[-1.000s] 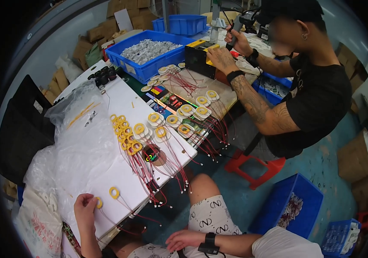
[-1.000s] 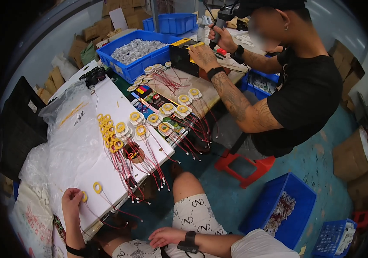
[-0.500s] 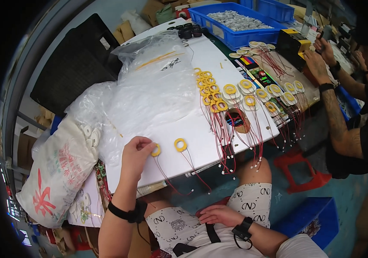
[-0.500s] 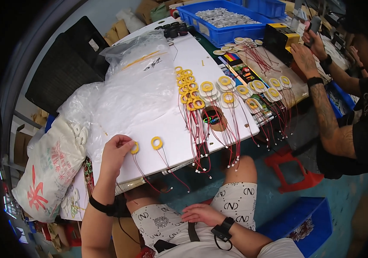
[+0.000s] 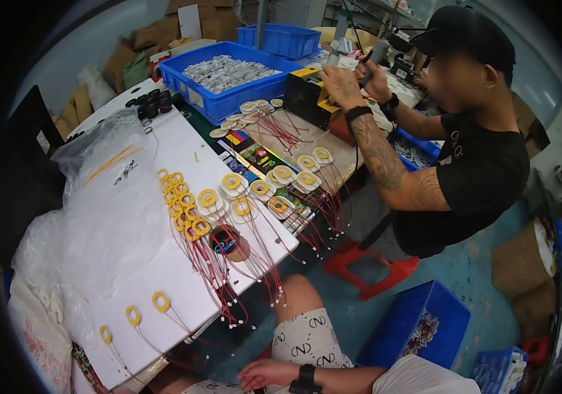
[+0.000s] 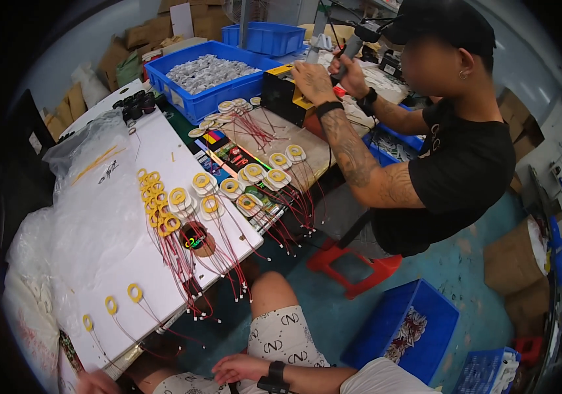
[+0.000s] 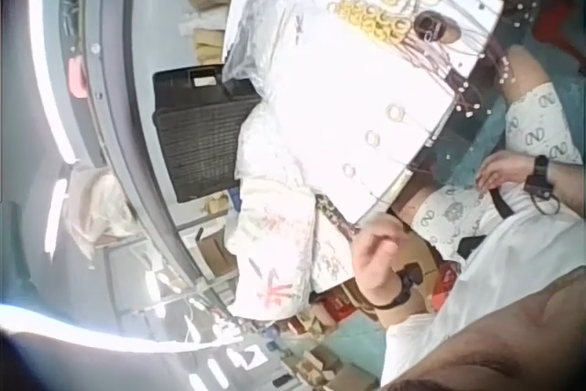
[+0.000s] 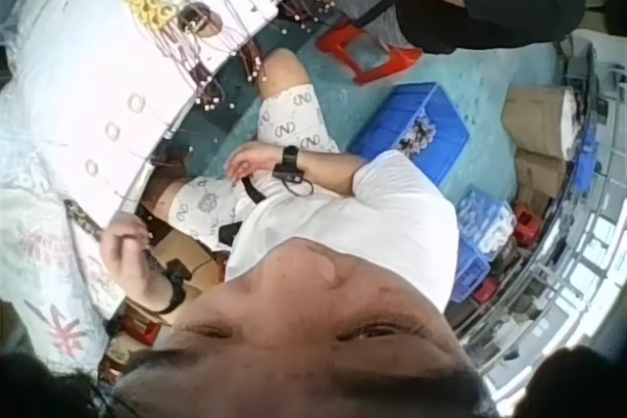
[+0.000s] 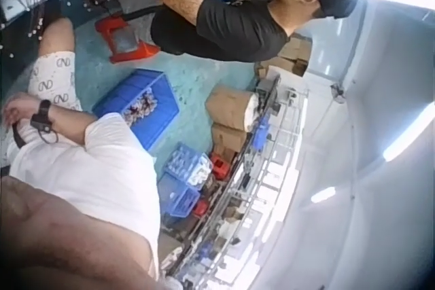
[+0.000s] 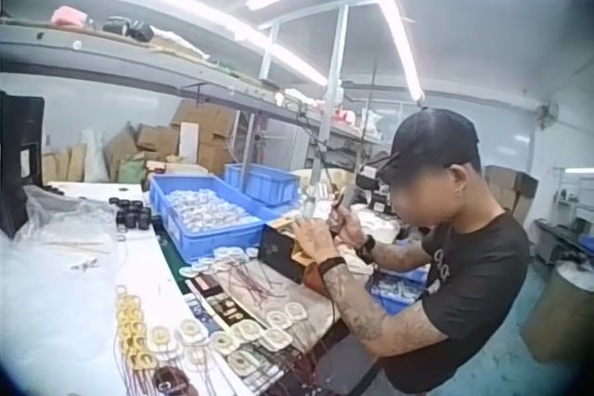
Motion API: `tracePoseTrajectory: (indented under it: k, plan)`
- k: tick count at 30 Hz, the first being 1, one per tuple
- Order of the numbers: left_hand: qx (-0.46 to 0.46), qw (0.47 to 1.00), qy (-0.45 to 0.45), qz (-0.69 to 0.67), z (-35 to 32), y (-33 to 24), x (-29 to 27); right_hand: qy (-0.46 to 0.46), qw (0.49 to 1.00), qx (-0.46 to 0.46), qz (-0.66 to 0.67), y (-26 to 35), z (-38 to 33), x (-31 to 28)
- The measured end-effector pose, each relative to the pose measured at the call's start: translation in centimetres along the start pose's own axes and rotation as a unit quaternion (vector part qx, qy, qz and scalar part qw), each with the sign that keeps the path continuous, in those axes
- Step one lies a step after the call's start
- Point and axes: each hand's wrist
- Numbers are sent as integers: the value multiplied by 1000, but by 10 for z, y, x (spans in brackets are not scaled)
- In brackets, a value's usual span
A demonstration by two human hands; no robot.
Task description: Assembling electronic components, including wiring yellow rings to small PCBs.
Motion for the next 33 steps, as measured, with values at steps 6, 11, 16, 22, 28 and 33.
tracePoseTrajectory:
  k: [6, 11, 16, 22, 28, 33]
  plan:
    - [-287, 940, 177, 57, -37, 116, 87, -31, 991, 17, 131, -4, 25, -14]
    - [-343, 932, 108, -45, -34, 256, 138, -165, 978, 31, 121, 0, 73, -32]
    - [-517, 817, 68, -247, -11, 270, 149, -291, 953, 6, 88, 9, 113, -70]
    - [-515, 762, 92, -381, 2, 290, 161, -443, 880, -81, 150, 44, 159, -101]
    - [-482, 753, -56, -445, -3, 272, 151, -410, 903, -112, 55, 42, 189, -87]
    - [-432, 739, -26, -516, -5, 279, 142, -440, 872, -160, -141, 12, 185, -131]
Point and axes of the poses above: each hand's wrist, its own z-axis towards the middle knuckle, its own x-axis out of the palm, y = z × x, and after that the axes turned 1 degree about -y, right-handed
